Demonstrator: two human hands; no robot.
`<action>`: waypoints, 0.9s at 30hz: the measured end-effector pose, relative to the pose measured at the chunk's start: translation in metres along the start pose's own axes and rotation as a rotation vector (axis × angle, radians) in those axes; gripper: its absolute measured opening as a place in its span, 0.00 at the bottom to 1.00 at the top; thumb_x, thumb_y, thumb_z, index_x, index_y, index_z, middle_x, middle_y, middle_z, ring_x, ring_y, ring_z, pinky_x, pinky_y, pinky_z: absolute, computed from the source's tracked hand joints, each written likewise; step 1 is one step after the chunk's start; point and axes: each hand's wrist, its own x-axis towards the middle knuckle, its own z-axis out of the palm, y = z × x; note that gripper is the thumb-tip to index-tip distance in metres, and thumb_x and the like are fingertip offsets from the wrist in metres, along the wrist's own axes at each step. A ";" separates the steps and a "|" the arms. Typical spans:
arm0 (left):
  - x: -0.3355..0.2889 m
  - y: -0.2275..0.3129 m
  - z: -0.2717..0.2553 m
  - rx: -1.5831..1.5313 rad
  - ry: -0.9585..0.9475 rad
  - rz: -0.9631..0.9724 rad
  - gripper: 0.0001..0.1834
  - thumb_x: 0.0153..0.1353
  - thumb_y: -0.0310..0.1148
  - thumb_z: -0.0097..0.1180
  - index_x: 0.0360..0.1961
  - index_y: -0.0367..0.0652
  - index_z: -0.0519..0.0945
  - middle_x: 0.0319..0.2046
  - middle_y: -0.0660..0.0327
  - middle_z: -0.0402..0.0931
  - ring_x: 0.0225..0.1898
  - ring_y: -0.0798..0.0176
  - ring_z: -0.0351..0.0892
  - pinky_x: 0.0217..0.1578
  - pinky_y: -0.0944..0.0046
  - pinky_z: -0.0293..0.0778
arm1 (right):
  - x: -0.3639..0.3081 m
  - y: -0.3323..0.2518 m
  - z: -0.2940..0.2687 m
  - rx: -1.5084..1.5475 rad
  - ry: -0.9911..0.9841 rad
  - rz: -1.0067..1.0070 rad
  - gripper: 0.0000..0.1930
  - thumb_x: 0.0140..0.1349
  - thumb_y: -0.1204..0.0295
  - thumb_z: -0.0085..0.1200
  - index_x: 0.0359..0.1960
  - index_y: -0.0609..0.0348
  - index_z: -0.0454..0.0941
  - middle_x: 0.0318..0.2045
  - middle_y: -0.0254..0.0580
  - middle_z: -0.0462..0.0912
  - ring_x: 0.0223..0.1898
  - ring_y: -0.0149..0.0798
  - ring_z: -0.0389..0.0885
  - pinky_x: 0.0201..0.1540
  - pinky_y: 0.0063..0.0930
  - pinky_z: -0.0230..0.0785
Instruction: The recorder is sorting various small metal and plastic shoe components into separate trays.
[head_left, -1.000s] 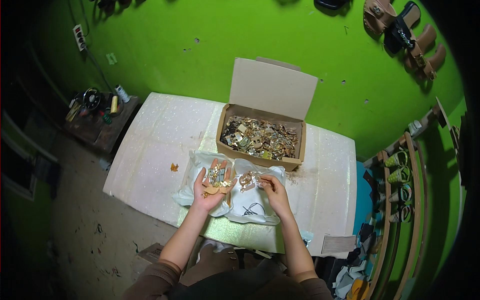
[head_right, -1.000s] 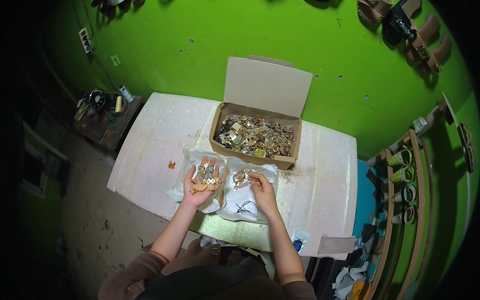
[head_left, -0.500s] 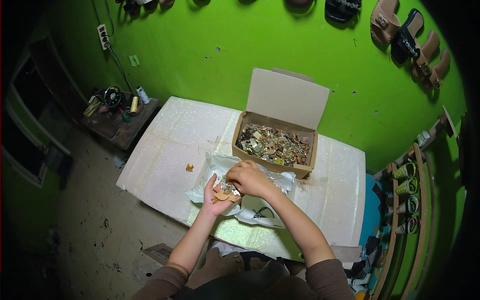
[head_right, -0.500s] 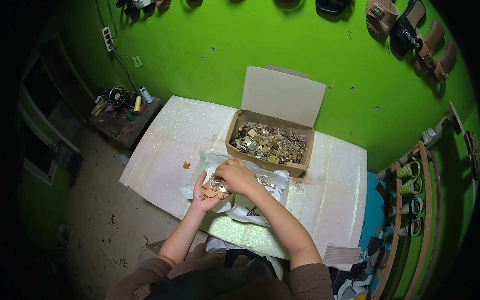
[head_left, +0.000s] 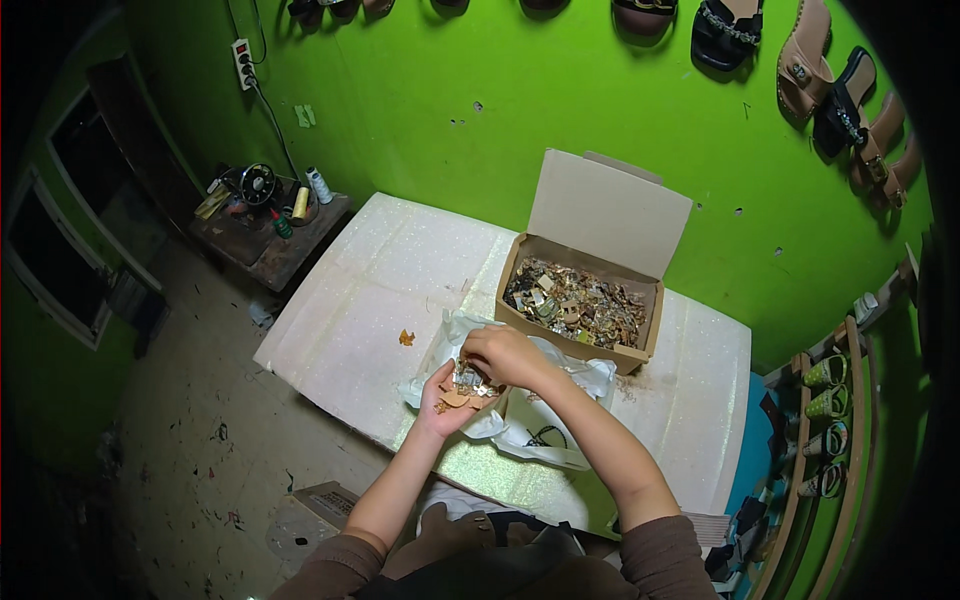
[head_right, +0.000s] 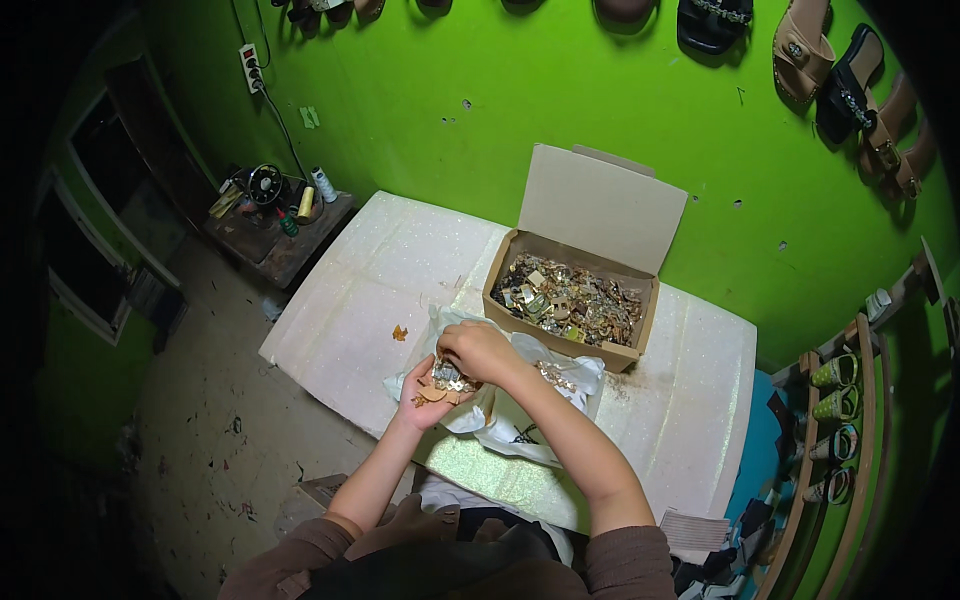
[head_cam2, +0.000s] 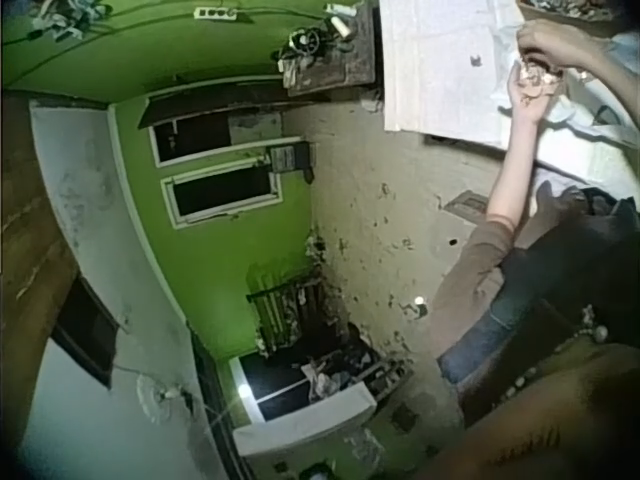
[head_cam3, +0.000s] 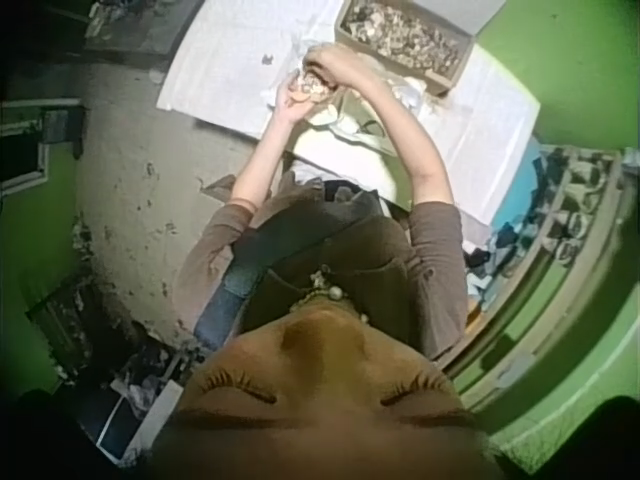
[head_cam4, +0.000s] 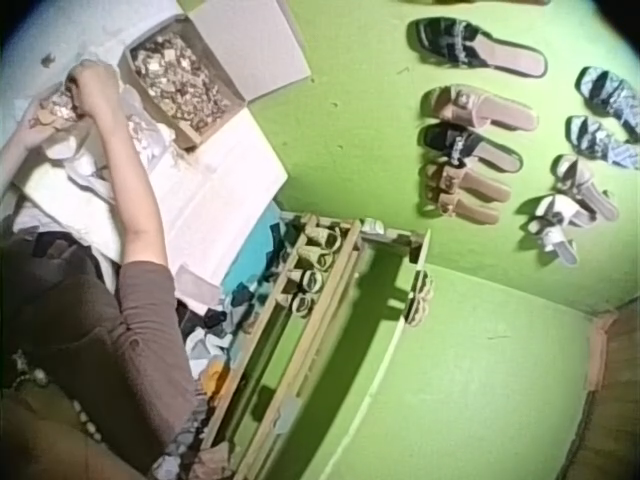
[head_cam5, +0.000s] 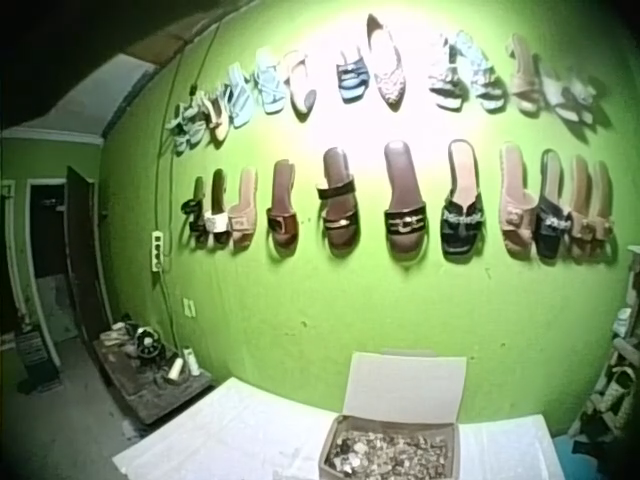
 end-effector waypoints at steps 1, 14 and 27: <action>0.001 0.000 0.000 0.003 0.019 0.012 0.22 0.62 0.41 0.33 0.52 0.41 0.62 0.53 0.50 0.62 0.55 0.48 0.60 0.56 0.44 0.53 | 0.002 0.002 0.002 0.067 0.047 0.046 0.07 0.45 0.73 0.53 0.28 0.58 0.76 0.29 0.41 0.77 0.33 0.45 0.74 0.38 0.32 0.66; 0.010 0.004 -0.003 -0.087 -0.064 0.036 0.22 0.61 0.38 0.34 0.58 0.50 0.58 0.59 0.61 0.55 0.58 0.59 0.56 0.58 0.42 0.44 | -0.030 0.012 -0.018 1.260 0.402 0.697 0.10 0.54 0.74 0.52 0.37 0.65 0.71 0.29 0.37 0.76 0.29 0.27 0.75 0.33 0.16 0.68; 0.018 0.013 0.003 -0.095 -0.056 0.117 0.21 0.62 0.38 0.30 0.57 0.51 0.59 0.59 0.63 0.56 0.58 0.60 0.58 0.58 0.42 0.45 | -0.151 0.055 0.045 -0.386 0.207 1.016 0.05 0.50 0.73 0.45 0.24 0.62 0.71 0.18 0.48 0.76 0.21 0.46 0.77 0.24 0.36 0.69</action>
